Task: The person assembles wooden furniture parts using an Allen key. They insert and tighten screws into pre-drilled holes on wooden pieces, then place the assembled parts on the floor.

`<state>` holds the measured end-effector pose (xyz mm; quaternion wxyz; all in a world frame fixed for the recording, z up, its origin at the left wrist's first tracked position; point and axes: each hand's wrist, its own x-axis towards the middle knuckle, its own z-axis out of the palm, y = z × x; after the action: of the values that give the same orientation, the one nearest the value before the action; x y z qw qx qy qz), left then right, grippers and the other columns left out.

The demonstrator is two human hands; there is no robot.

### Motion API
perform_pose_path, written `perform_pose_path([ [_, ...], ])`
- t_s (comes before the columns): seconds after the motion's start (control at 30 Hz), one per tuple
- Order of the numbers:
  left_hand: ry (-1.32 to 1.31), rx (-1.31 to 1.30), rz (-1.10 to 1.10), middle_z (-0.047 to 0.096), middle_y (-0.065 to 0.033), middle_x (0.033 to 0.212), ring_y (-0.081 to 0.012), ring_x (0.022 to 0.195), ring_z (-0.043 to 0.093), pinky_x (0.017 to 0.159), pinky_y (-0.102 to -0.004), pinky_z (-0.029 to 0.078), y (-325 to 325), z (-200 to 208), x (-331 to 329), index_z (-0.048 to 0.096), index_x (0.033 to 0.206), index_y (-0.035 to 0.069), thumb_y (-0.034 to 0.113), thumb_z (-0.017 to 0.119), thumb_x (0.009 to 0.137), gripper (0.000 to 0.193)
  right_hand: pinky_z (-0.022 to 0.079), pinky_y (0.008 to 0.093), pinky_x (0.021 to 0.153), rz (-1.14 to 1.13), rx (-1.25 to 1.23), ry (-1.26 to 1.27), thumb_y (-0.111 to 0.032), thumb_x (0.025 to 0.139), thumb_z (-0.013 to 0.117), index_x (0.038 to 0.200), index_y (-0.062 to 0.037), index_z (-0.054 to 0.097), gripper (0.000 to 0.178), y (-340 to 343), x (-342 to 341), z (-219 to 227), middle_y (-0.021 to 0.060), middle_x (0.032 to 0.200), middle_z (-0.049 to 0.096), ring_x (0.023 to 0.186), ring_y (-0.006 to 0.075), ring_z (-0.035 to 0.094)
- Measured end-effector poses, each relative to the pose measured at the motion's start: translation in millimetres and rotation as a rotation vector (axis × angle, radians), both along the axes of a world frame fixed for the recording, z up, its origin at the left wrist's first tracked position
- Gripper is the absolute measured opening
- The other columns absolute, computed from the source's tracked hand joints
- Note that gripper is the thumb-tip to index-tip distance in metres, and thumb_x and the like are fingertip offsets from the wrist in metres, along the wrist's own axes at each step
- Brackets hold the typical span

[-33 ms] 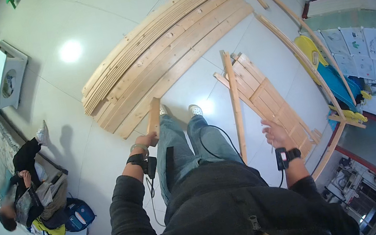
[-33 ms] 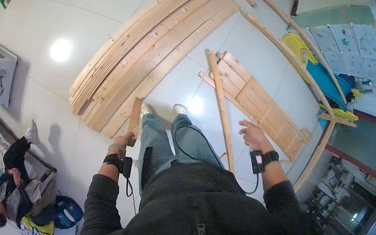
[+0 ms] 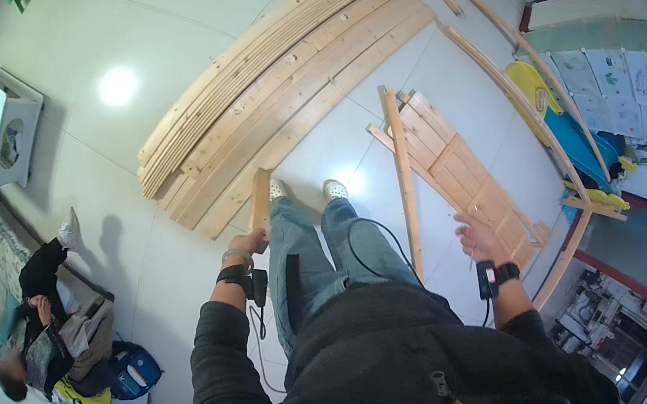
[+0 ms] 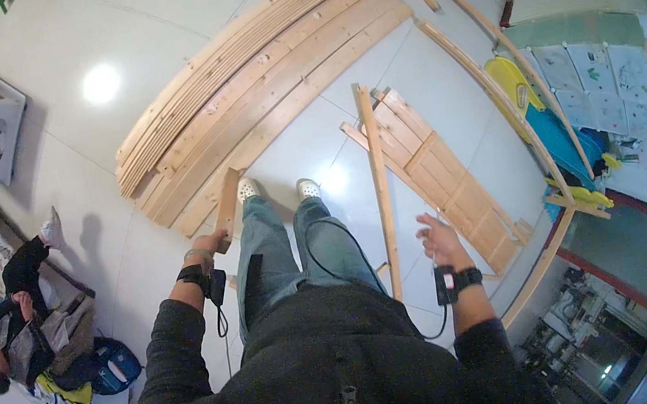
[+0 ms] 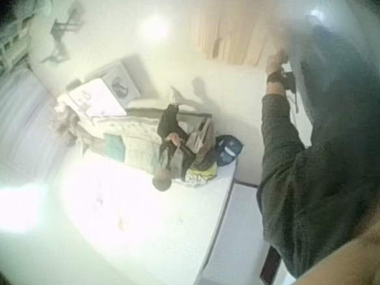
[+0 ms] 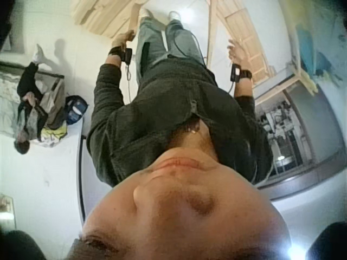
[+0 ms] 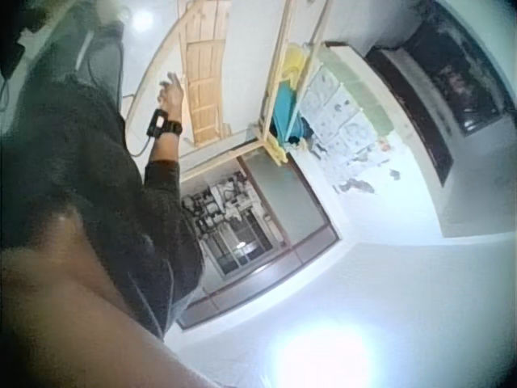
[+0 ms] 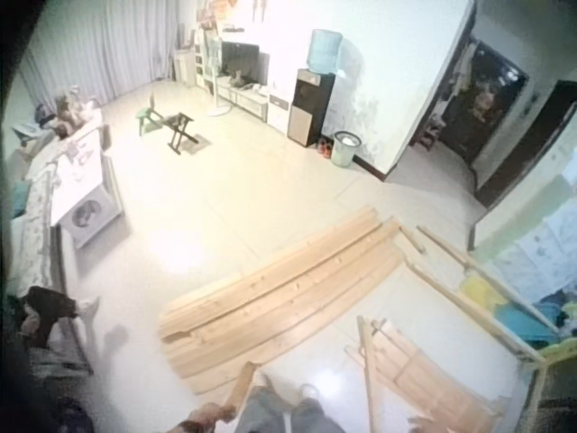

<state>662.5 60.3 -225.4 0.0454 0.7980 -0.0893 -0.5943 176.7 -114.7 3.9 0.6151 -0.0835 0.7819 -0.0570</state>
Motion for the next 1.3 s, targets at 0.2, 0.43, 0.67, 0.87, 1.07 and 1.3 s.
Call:
perform_pose_path([
  [0.2,-0.114,0.001,0.151,0.069,-0.0123,0.082,-0.0199,0.07,0.066,0.062,-0.0331,0.052,14.2,-116.2,56.7,0.065,0.096,-0.008,0.04,0.077,0.07,0.055,0.031,0.0228,0.039,0.329,0.162,0.229,-0.039,0.088,0.058,0.114,-0.0095,0.055,0.04,49.6,-10.7,-28.4,0.0071,0.08,0.06,0.044,0.0071,0.035],
  [0.43,-0.264,-0.192,0.396,0.068,-0.0121,0.093,-0.0174,0.082,0.065,0.074,-0.0304,0.049,-8.8,-219.1,95.5,0.059,0.115,-0.005,0.036,0.075,0.071,0.063,0.032,0.0232,0.042,0.418,0.334,0.248,-0.038,0.089,0.057,0.119,-0.01,0.053,0.041,54.0,25.8,-67.8,0.0071,0.074,0.06,0.043,0.0082,0.035],
  [0.67,-0.223,-0.137,0.625,0.066,-0.0102,0.085,-0.0201,0.068,0.061,0.062,-0.0319,0.049,-30.6,-273.2,151.5,0.058,0.114,-0.002,0.047,0.078,0.065,0.072,0.031,0.023,0.042,0.385,0.379,0.237,-0.037,0.09,0.056,0.118,-0.0096,0.053,0.039,51.8,51.7,-82.8,0.0053,0.072,0.058,0.046,0.0072,0.036],
  [0.87,-0.307,-0.082,1.147,0.036,0.0007,0.056,-0.0127,0.039,0.033,0.036,-0.0269,0.029,-18.7,-295.6,190.9,0.052,0.111,0.01,0.054,0.073,0.071,0.063,0.032,0.0249,0.041,0.429,0.481,0.274,-0.034,0.092,0.054,0.118,-0.009,0.054,0.037,39.4,63.6,-97.0,0.0059,0.072,0.058,0.046,0.0089,0.039],
  [1.07,-0.376,-0.19,1.291,0.035,-0.0019,0.054,-0.0176,0.037,0.036,0.036,-0.0324,0.032,2.5,-375.2,217.0,0.05,0.089,0.014,0.053,0.059,0.084,0.04,0.032,0.0249,0.042,0.463,0.482,0.341,-0.033,0.092,0.054,0.116,-0.0083,0.054,0.034,23.0,73.3,-117.2,0.0058,0.072,0.058,0.047,0.0096,0.041],
  [1.3,-0.292,-0.188,1.364,0.047,-0.007,0.065,-0.0172,0.039,0.033,0.038,-0.0306,0.029,15.3,-470.1,244.1,0.041,0.108,0.007,0.031,0.054,0.089,0.033,0.032,0.0246,0.042,0.424,0.534,0.375,-0.031,0.093,0.054,0.118,-0.0092,0.054,0.033,6.8,73.9,-166.3,0.0041,0.069,0.058,0.047,0.0094,0.041],
])
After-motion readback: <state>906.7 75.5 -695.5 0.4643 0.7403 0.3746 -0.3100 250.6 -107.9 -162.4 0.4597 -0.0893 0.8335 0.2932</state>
